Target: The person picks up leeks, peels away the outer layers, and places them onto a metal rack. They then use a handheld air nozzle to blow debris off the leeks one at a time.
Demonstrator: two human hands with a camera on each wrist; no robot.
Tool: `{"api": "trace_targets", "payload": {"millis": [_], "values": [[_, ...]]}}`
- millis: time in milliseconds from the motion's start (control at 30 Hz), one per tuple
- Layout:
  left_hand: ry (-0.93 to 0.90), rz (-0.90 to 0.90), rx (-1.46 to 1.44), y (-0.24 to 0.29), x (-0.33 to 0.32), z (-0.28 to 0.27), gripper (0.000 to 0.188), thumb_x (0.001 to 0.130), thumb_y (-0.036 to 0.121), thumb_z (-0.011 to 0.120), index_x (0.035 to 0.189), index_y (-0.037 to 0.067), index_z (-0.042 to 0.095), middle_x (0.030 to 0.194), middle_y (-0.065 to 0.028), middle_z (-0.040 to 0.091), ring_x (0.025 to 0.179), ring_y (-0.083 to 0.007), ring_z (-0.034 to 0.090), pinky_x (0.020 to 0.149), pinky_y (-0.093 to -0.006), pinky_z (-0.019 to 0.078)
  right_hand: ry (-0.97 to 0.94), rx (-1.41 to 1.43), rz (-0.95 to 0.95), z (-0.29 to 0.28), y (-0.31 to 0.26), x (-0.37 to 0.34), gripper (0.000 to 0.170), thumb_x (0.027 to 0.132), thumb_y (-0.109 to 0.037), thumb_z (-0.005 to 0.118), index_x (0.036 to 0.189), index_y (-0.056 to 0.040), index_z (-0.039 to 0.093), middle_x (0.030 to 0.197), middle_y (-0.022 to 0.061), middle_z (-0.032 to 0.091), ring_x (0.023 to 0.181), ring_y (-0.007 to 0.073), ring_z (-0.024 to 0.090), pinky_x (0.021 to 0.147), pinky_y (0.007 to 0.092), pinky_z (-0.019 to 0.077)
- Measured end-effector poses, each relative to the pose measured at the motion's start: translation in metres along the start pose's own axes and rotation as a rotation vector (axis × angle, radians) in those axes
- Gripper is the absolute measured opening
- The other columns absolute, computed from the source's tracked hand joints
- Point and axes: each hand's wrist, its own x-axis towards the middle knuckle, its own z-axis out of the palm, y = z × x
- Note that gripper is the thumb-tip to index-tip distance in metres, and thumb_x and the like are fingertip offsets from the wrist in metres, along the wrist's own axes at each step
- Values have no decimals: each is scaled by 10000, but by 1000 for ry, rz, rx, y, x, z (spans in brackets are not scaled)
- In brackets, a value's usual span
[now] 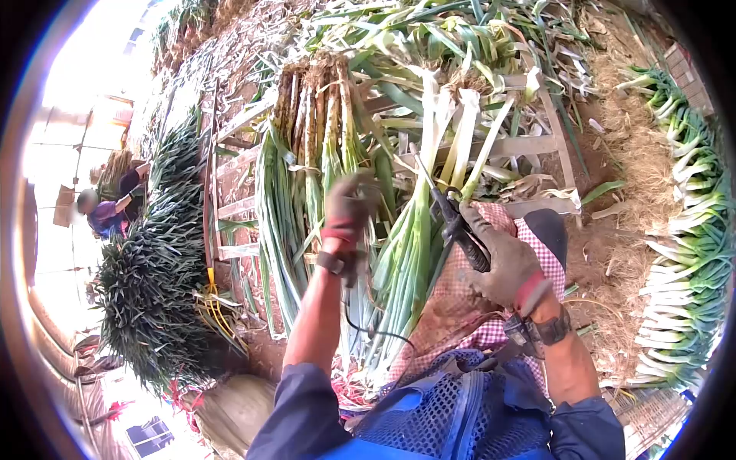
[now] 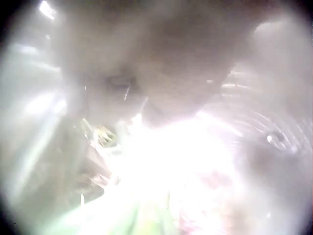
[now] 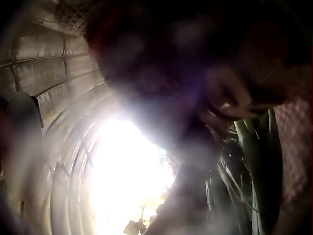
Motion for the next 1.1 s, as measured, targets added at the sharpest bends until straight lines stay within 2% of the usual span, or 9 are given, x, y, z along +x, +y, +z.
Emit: {"api": "trace_targets", "payload": {"millis": [33,67,133,367,567,667,900,967,1100], "values": [[249,501,821,-7,16,-28,259,957,253,738,1138,72,770,1012,-183,759,900,-344,740,824,-443,600,-18,-39,63,2,1,3,1025,819,-227,853,1709,-148,349,1326,233,711,1159,363,713,1038,408,540],[406,340,937,2,20,-48,326,982,303,707,1210,76,755,1086,-203,764,1002,-386,736,906,-462,593,-33,23,40,9,4,4,1046,810,-312,860,1712,-176,346,1136,210,749,962,359,741,911,435,576],[531,102,1152,-8,38,-81,413,1033,398,624,1262,71,729,1230,-213,748,1135,-410,709,1015,-492,552,-125,-46,-20,20,-2,12,1052,835,-394,834,1727,-222,304,1042,175,728,925,329,737,890,439,575],[215,-205,850,12,27,-88,416,945,440,786,1092,55,732,1021,-189,792,965,-412,746,867,-490,569,-343,-162,-117,53,-25,35,1064,859,-486,795,1742,-329,221,969,180,736,921,412,748,878,494,569],[315,14,1002,7,-3,-64,401,902,327,881,1097,-2,762,933,-126,799,862,-216,756,813,-367,588,-366,-128,-45,46,-29,56,1075,858,-443,796,1746,-325,201,1029,208,733,1001,410,743,920,500,558],[252,-81,501,-25,15,-88,252,971,139,819,1157,-23,767,977,-77,806,859,-132,726,803,-298,590,-367,-171,-84,50,-41,66,1069,867,-444,790,1747,-316,197,1068,220,741,1039,415,736,961,499,556],[301,-104,639,-5,11,-79,356,878,256,924,1065,-5,770,915,-79,789,810,-128,692,761,-324,567,-395,-245,-136,64,-75,95,1075,870,-410,804,1748,-281,197,1117,240,768,1041,436,747,981,475,571],[302,-113,623,-4,15,-76,471,823,349,959,1067,0,758,931,-119,795,822,-185,722,769,-364,568,-424,-267,33,56,-90,109,1016,905,-424,763,1746,-291,207,1142,205,779,1105,390,752,1005,463,560],[291,-197,826,11,8,-70,648,799,484,948,1192,28,708,1055,-187,798,990,-373,763,868,-451,579,-289,-237,-68,68,-76,132,991,901,-402,765,1738,-297,245,1145,206,781,1101,388,754,1017,473,559]]}}
